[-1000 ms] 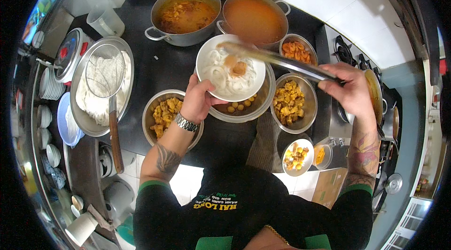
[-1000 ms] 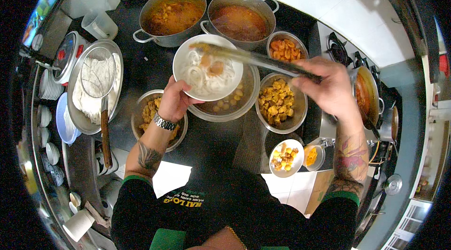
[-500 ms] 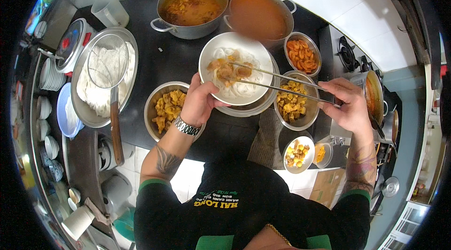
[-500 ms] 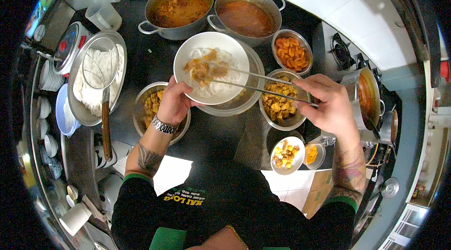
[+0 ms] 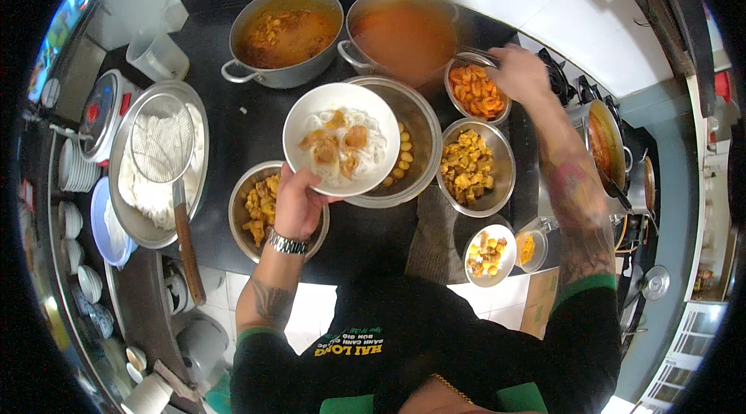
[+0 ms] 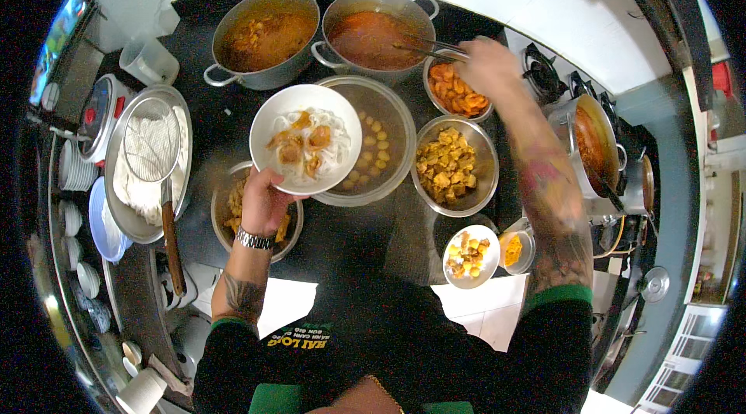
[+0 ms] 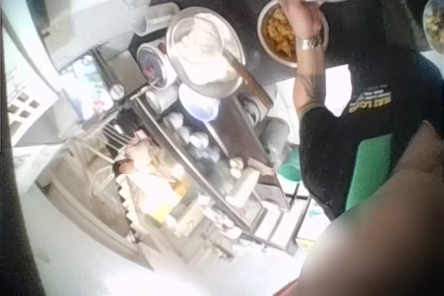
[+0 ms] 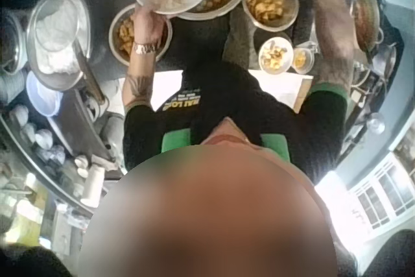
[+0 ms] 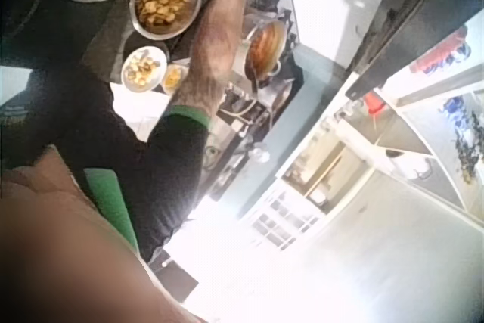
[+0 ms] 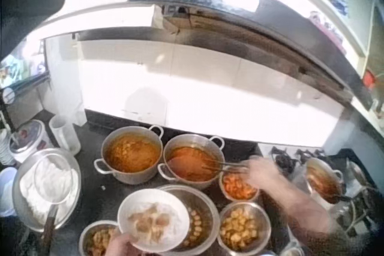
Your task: The person assembles multiple noodle dishes by placing rice noodles into bowls, adding broth, and topping with various cooked items using a ladle and strainer. The person hands one completed bowl to a customer at the counter.
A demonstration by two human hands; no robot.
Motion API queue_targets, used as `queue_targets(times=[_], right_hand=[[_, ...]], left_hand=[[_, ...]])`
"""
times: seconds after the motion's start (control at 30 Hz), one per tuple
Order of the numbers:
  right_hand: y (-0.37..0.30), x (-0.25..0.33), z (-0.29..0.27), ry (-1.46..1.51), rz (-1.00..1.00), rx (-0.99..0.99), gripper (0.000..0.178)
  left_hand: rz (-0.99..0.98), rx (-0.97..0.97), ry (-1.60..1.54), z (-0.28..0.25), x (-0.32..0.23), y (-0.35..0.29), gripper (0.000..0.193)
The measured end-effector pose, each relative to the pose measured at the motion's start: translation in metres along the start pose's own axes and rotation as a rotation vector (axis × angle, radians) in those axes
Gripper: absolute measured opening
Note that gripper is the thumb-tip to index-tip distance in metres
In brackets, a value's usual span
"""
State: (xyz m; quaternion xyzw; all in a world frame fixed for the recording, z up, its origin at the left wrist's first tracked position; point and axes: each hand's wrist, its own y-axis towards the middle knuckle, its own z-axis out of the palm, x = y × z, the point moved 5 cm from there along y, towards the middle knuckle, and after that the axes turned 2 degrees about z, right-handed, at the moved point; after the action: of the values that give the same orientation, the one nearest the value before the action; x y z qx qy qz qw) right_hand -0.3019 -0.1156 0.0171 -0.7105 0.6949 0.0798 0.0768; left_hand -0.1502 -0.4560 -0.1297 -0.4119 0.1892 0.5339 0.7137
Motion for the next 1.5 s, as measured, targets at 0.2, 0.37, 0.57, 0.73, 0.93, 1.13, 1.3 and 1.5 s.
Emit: queue_targets(times=[0.2,0.37,0.57,0.73,0.93,1.13,1.3,1.5], right_hand=[[0.074,0.028,0.067,-0.045,-0.031,0.109,0.032],[0.080,0.024,0.066,-0.018,-0.024,0.114,0.028],[0.045,-0.014,0.045,0.059,0.019,0.016,0.034],[0.005,-0.030,0.025,0.173,0.037,-0.060,0.035],[-0.073,-0.035,-0.042,0.517,-0.137,-0.273,0.031],[-0.137,0.016,-0.085,0.514,-0.425,-0.223,0.036],[-0.155,0.029,-0.102,0.492,-0.464,-0.228,0.036],[-0.161,0.029,-0.099,0.494,-0.487,-0.170,0.036]], left_hand=[[0.011,-0.001,-0.067,0.004,-0.001,-0.005,0.067],[0.024,0.002,-0.062,0.000,0.000,-0.004,0.065],[0.027,-0.016,-0.067,-0.005,0.006,-0.003,0.065],[0.059,0.015,-0.101,0.005,0.000,0.000,0.060],[0.076,-0.014,-0.046,0.007,-0.003,0.003,0.055],[0.067,0.046,-0.098,0.014,-0.003,0.003,0.057],[0.076,0.046,-0.134,0.016,-0.003,-0.008,0.059],[0.132,0.004,-0.151,-0.003,-0.005,-0.022,0.064]])
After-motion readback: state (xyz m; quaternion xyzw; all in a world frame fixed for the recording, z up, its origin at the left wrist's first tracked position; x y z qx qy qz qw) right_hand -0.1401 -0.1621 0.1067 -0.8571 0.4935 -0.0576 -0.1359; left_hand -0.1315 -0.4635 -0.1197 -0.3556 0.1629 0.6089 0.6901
